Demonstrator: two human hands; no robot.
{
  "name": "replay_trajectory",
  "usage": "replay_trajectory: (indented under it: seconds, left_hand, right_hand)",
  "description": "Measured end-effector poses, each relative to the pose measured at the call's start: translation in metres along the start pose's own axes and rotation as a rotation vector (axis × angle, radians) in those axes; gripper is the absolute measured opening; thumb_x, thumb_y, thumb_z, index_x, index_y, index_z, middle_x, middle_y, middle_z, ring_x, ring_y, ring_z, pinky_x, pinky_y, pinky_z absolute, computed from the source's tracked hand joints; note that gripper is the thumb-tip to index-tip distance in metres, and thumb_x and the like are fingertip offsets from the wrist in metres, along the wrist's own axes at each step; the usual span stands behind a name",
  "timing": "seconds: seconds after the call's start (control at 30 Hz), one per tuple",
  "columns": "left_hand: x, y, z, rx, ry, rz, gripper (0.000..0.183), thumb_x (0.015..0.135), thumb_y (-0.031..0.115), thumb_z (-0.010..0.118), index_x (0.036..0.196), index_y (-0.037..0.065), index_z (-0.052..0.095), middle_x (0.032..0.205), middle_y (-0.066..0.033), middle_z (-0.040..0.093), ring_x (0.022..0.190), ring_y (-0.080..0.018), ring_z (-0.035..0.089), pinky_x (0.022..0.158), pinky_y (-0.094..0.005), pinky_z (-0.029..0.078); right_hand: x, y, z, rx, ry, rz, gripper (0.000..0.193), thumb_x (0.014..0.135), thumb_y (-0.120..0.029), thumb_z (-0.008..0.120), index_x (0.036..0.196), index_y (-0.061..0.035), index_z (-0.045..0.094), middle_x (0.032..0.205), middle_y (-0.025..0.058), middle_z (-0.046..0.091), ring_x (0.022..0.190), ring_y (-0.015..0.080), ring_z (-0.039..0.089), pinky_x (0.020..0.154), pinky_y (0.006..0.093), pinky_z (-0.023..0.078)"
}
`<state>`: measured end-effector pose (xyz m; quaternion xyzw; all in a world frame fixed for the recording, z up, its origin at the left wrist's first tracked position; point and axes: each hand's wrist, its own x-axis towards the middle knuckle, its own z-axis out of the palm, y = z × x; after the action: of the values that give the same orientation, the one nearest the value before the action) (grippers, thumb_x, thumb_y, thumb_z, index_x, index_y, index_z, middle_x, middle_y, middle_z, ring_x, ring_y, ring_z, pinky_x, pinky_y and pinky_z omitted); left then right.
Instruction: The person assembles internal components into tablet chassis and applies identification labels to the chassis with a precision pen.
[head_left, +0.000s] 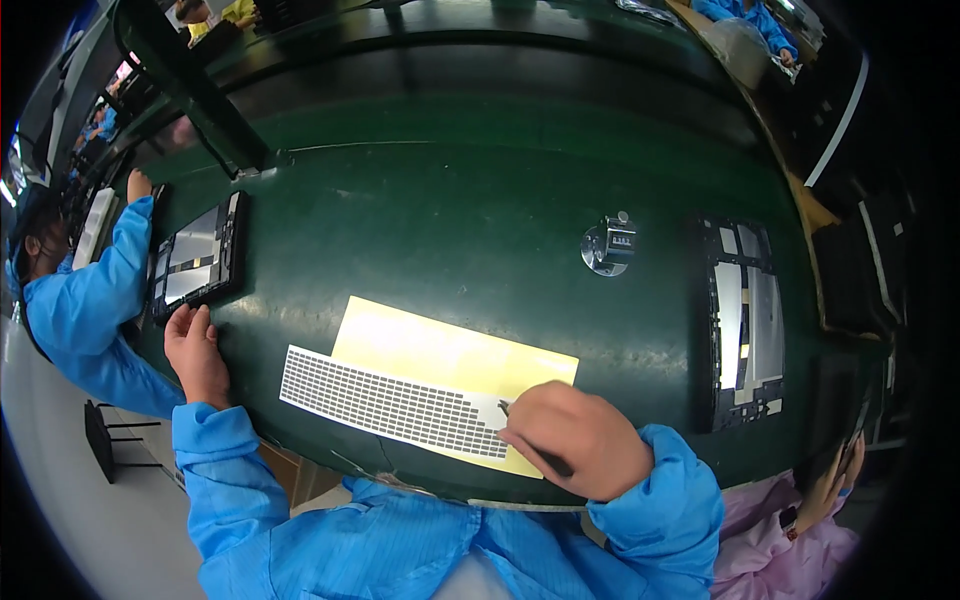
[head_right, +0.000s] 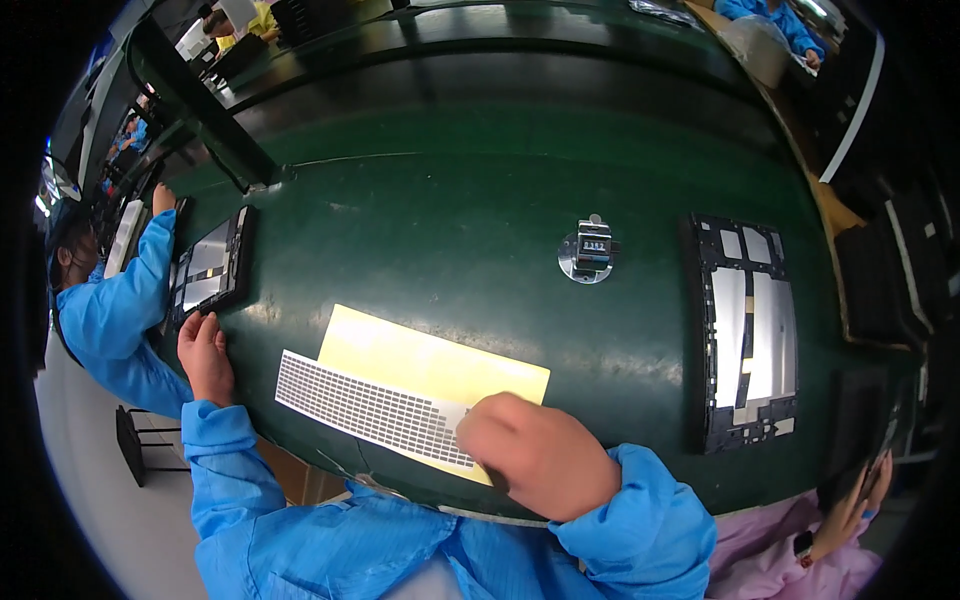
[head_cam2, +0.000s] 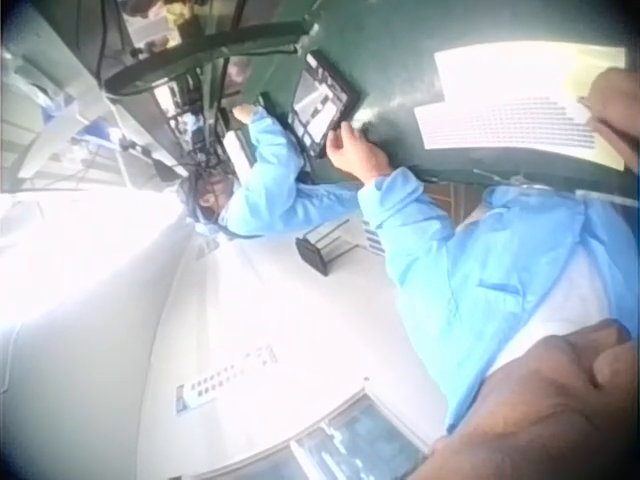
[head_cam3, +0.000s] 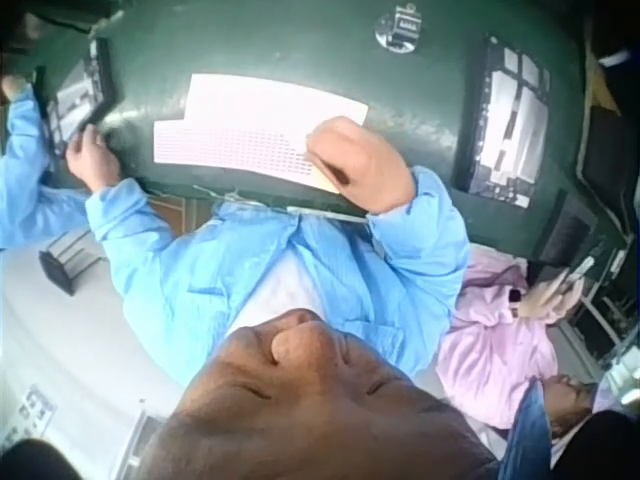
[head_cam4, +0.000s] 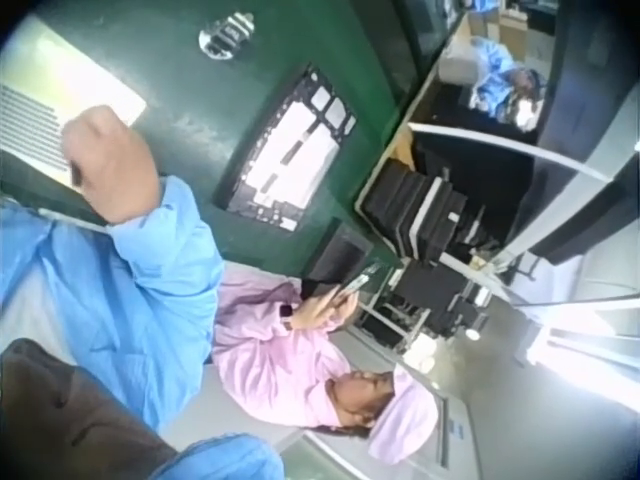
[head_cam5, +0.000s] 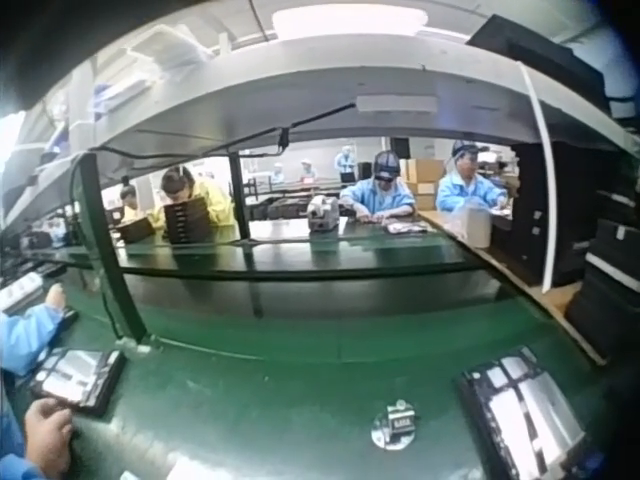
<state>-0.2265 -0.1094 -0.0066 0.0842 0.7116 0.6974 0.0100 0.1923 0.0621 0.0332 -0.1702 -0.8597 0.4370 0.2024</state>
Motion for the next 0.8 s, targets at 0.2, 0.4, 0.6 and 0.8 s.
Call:
replay_trajectory:
  seconds: [0.2,0.4,0.6,0.8]
  left_hand:
    - [-0.056,0.018,0.028,0.144,-0.335,0.319,0.022,0.084,0.007,0.067,0.103,0.002,0.057,0.095,-0.0042,0.06,0.083,-0.0093,0.055,0.074,-0.0214,0.044]
    - [-0.146,0.054,0.063,0.539,-1.341,0.904,0.046,0.064,0.018,0.081,0.1,-0.001,0.06,0.105,-0.0175,0.06,0.098,-0.0345,0.057,0.088,-0.0428,0.045]
    - [-0.161,0.066,0.069,0.592,-1.279,0.987,0.039,0.067,0.021,0.079,0.095,0.0,0.063,0.104,-0.0162,0.06,0.096,-0.0322,0.057,0.087,-0.0412,0.044]
    - [-0.192,0.101,0.106,0.728,-1.492,1.084,0.042,0.072,0.024,0.076,0.101,-0.003,0.062,0.107,-0.0187,0.06,0.099,-0.0328,0.057,0.089,-0.0411,0.044]
  right_hand:
    - [-0.021,-0.013,-0.018,-0.03,0.017,0.068,0.016,0.08,-0.004,0.062,0.096,-0.0061,0.062,0.097,0.0102,0.056,0.082,0.0264,0.06,0.069,0.031,0.051]
    - [-0.036,0.003,-0.042,-0.318,0.827,-0.056,0.013,0.085,-0.003,0.062,0.098,-0.0011,0.062,0.09,0.0142,0.063,0.082,0.0289,0.063,0.076,0.0353,0.051]
    - [-0.135,0.049,-0.114,-0.618,1.157,0.416,0.015,0.092,-0.006,0.055,0.105,0.0018,0.053,0.093,0.0088,0.058,0.087,0.0174,0.056,0.081,0.0277,0.045]
    - [-0.182,0.098,-0.117,-0.343,1.13,0.544,0.027,0.081,-0.006,0.069,0.103,0.0002,0.053,0.092,0.0075,0.057,0.087,0.0164,0.054,0.081,0.0298,0.045]
